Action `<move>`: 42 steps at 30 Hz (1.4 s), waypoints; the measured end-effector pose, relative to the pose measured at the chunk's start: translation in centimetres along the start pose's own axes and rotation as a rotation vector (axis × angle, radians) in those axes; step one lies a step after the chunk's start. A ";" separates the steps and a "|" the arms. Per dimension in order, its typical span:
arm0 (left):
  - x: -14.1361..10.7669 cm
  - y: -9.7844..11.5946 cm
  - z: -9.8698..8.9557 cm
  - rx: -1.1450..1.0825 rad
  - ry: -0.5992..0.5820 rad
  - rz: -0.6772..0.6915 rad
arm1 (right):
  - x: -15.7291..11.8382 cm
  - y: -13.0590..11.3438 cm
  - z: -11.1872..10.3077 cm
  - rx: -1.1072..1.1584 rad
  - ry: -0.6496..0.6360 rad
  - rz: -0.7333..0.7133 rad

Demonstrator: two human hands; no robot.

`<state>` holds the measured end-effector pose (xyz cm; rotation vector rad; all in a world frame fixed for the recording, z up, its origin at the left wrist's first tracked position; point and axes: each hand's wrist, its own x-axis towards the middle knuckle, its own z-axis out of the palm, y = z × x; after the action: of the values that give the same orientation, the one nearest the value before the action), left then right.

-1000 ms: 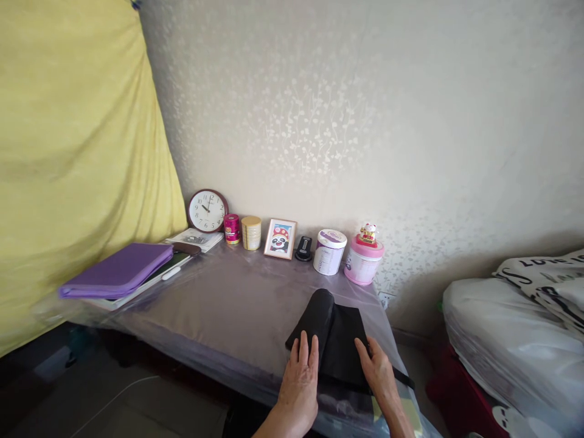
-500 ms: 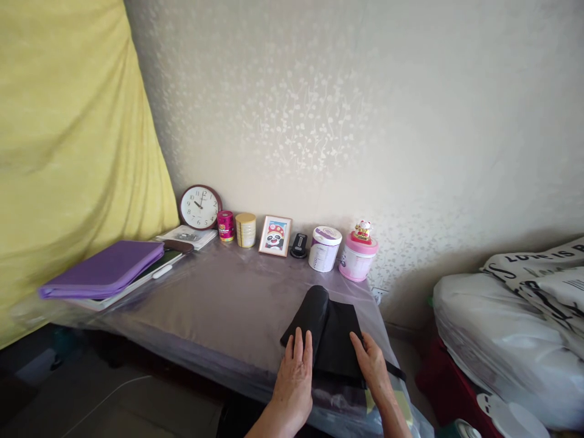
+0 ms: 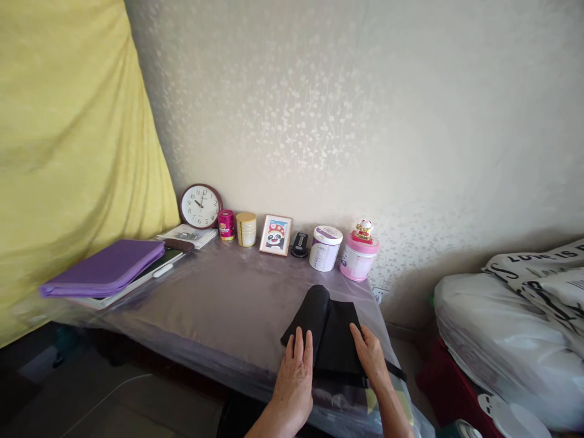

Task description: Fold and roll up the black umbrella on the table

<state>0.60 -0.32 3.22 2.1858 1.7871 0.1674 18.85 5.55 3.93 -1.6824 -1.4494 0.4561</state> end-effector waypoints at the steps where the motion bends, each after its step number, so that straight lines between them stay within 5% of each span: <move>1: 0.0 0.0 0.1 0.000 0.004 0.000 | 0.1 -0.1 0.0 0.001 0.003 -0.001; 10: 0.1 -0.2 0.2 -0.007 0.010 0.018 | 0.7 -0.2 -0.1 0.119 -0.041 0.035; 22: 0.1 -0.3 0.7 -0.040 0.044 0.023 | 1.7 -4.8 0.9 0.372 -0.122 0.008; 35: 1.7 -2.0 5.0 -0.033 0.190 0.111 | 3.1 -7.1 5.9 0.374 -0.141 -0.040; 42: 1.6 -2.4 5.3 -0.035 0.219 0.160 | 3.4 -6.8 8.1 0.305 -0.171 -0.041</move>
<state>0.19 0.81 -2.69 2.3631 1.6998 0.4876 9.54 11.40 5.40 -1.3951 -1.4499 0.7731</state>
